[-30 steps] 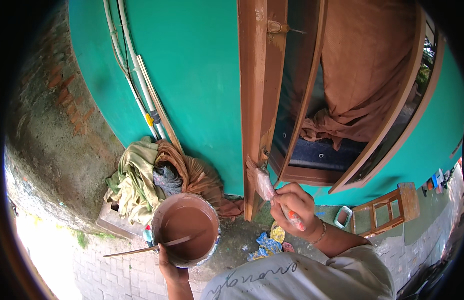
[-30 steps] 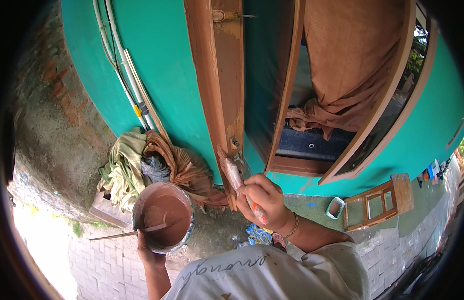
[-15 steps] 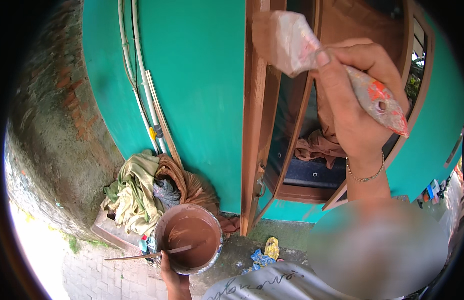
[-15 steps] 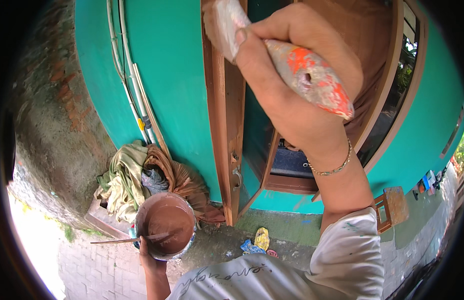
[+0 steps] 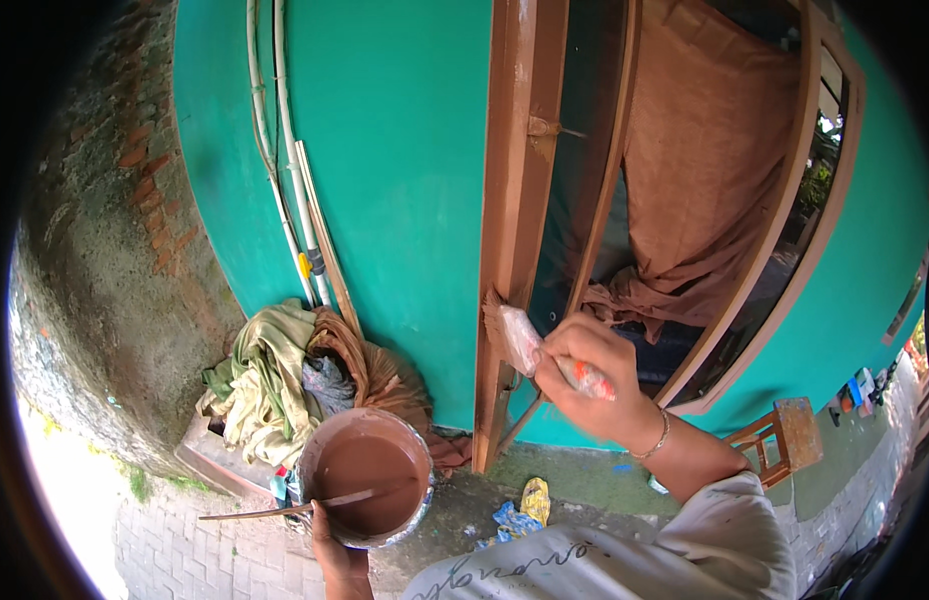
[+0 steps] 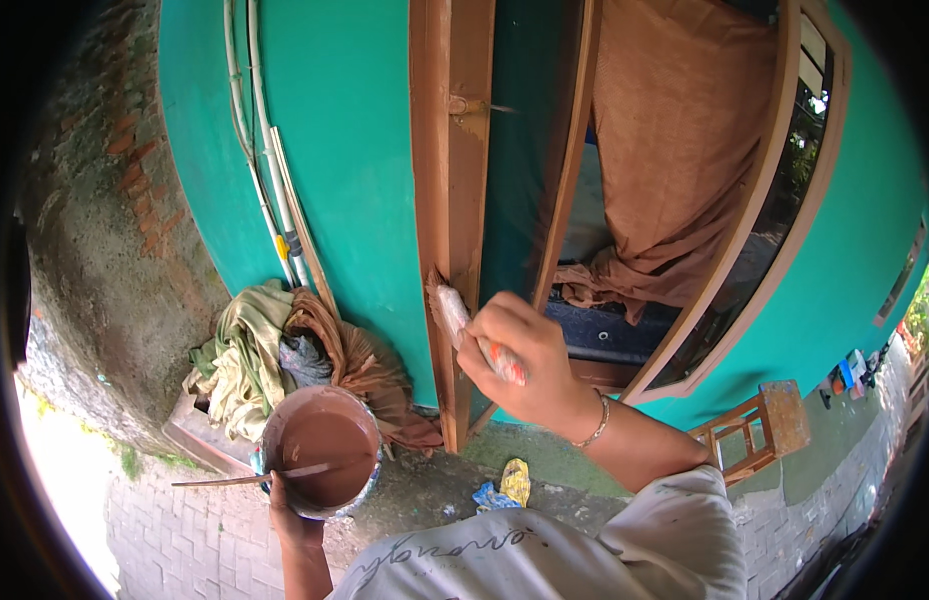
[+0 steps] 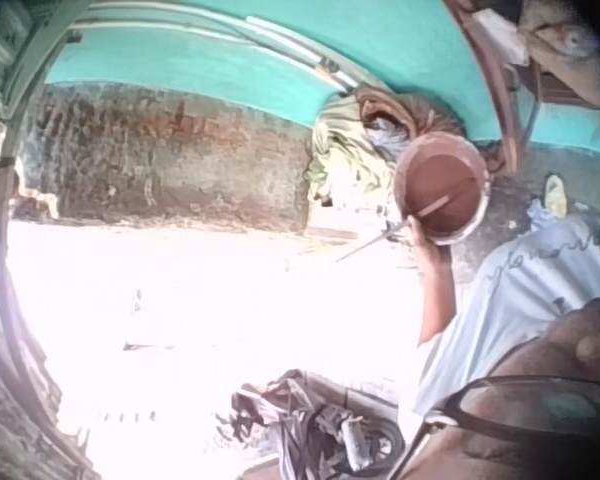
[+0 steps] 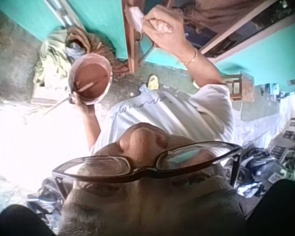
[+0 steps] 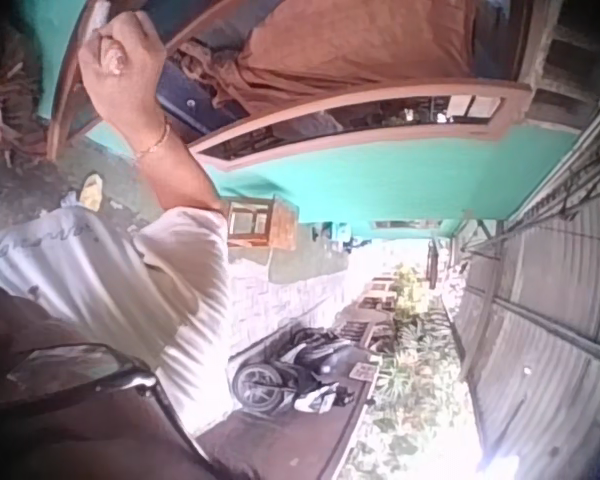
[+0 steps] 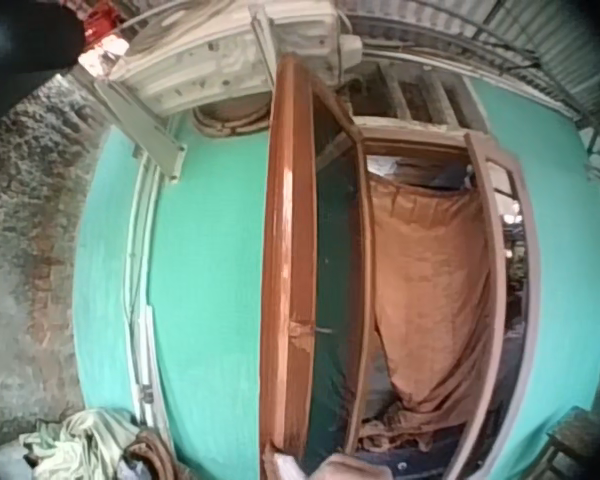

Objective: The person paints a wooden window frame using a brush and a bucket of brown paint.

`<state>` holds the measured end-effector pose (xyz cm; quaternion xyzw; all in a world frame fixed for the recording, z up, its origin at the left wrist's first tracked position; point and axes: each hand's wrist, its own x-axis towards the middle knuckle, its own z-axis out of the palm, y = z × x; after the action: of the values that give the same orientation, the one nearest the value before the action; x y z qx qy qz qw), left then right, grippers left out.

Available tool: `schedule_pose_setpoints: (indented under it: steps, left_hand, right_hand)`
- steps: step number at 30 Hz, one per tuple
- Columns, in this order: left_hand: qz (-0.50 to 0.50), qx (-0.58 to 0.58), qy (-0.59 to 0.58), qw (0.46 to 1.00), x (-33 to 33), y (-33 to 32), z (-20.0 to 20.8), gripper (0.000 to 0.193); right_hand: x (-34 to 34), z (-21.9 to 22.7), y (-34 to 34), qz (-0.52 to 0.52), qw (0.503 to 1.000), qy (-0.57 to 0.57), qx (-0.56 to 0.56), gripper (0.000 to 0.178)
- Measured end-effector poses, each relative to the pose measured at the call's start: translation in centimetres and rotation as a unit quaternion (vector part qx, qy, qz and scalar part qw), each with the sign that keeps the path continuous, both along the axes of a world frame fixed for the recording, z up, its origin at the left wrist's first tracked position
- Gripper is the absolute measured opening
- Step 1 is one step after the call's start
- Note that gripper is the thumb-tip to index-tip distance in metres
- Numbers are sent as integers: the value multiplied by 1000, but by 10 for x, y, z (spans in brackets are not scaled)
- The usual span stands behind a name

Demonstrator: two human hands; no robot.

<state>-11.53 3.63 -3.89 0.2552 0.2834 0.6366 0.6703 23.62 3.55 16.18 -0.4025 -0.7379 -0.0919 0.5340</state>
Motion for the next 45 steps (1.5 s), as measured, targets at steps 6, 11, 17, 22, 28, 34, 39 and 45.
schedule_pose_setpoints:
  steps: [6, 11, 17, 22, 28, 34, 39, 45]
  left_hand:
    - [0, -6, -3, 1000, -1, -11, -2, 62]
    - [12, -14, -11, 1000, 6, -17, -19, 58]
    - [-2, -9, -19, 1000, 26, -17, -29, 60]
    - [21, -3, -61, 998, 35, -21, -52, 62]
    - [84, 5, -17, 996, 56, -46, -33, 62]
    - [127, -30, -44, 990, 72, -58, -50, 57]
    - [123, -54, -11, 991, 98, -70, -34, 48]
    - [113, -85, -37, 989, 86, -60, -52, 46]
  right_hand:
    - [2, 90, 17, 11, 996, -13, 86, 15]
    - [10, 166, 14, 14, 950, -34, 311, 8]
    - [23, 223, 28, 16, 908, -74, 412, 7]
    - [12, 181, 21, 6, 962, -66, 266, 14]
    - [14, 174, 2, 67, 991, 100, 50, 13]
    - [26, 302, 41, 87, 915, 49, 392, 15]
    - [34, 340, 52, 37, 931, -12, 364, 14]
    - [4, 229, 32, 52, 977, -51, 198, 20]
